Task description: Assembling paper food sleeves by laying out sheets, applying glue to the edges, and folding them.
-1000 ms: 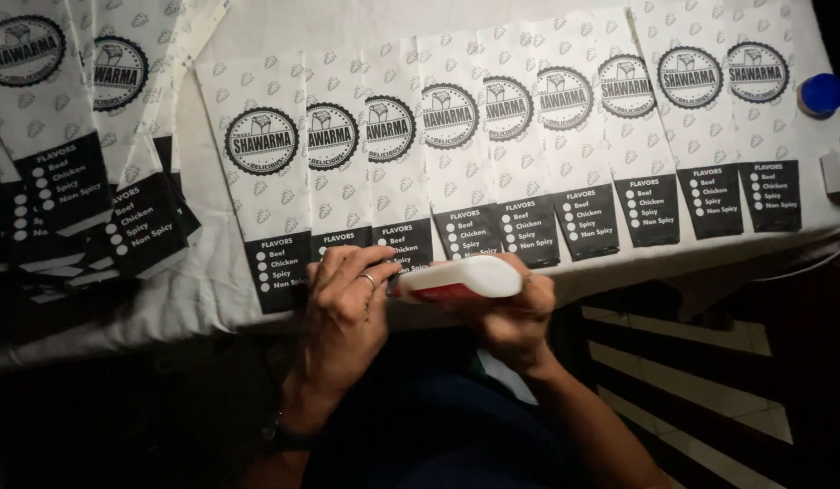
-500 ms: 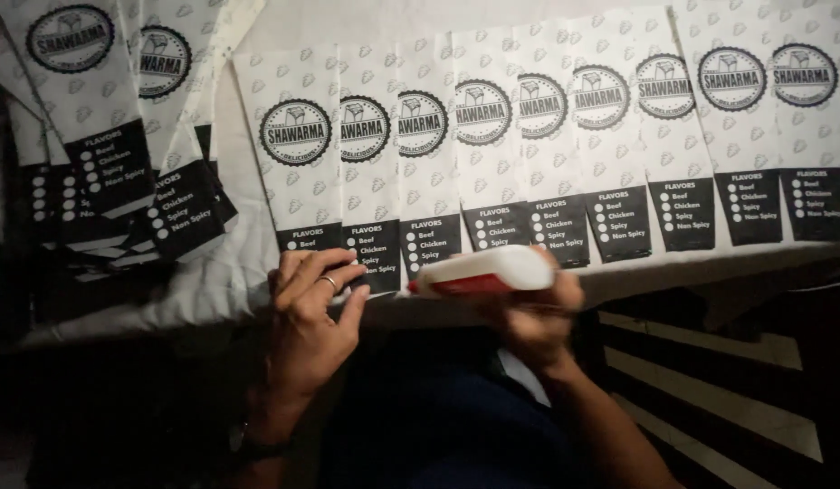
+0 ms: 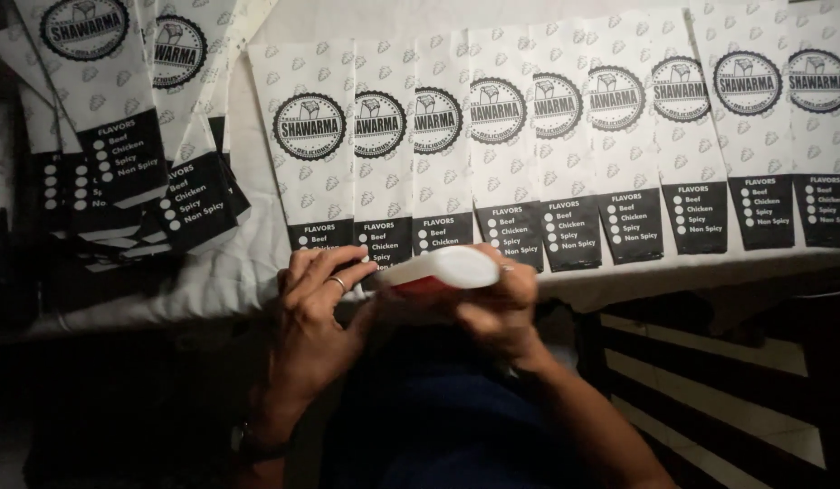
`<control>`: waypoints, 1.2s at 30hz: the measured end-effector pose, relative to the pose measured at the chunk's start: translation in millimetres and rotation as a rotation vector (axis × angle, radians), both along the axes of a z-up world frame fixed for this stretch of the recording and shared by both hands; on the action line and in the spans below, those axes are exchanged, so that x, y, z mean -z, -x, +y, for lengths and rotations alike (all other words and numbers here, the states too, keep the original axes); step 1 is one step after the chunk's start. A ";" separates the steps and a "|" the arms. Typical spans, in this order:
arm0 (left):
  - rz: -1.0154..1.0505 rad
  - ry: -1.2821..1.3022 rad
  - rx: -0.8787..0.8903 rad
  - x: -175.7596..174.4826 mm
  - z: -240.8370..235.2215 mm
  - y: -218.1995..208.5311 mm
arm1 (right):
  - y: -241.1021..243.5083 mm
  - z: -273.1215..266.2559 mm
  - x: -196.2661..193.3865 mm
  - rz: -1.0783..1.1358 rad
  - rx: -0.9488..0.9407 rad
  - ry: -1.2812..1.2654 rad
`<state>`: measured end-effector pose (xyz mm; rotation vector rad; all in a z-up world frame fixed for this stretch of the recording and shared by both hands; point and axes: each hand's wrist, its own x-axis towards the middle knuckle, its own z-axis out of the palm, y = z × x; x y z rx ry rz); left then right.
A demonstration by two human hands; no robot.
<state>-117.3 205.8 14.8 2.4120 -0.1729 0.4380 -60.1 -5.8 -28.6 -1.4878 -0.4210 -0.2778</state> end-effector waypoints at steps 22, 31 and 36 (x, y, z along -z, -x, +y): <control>-0.053 0.033 -0.113 -0.5 -12.5 -1.1 | 4.5 -22.2 45.6 -0.103 0.060 0.081; -0.066 0.007 -0.109 -6.0 -10.0 2.2 | 6.8 -56.2 30.1 -0.072 0.174 0.037; -0.069 -0.018 -0.134 0.8 -12.9 0.7 | 7.0 -47.8 25.1 -0.060 0.166 -0.006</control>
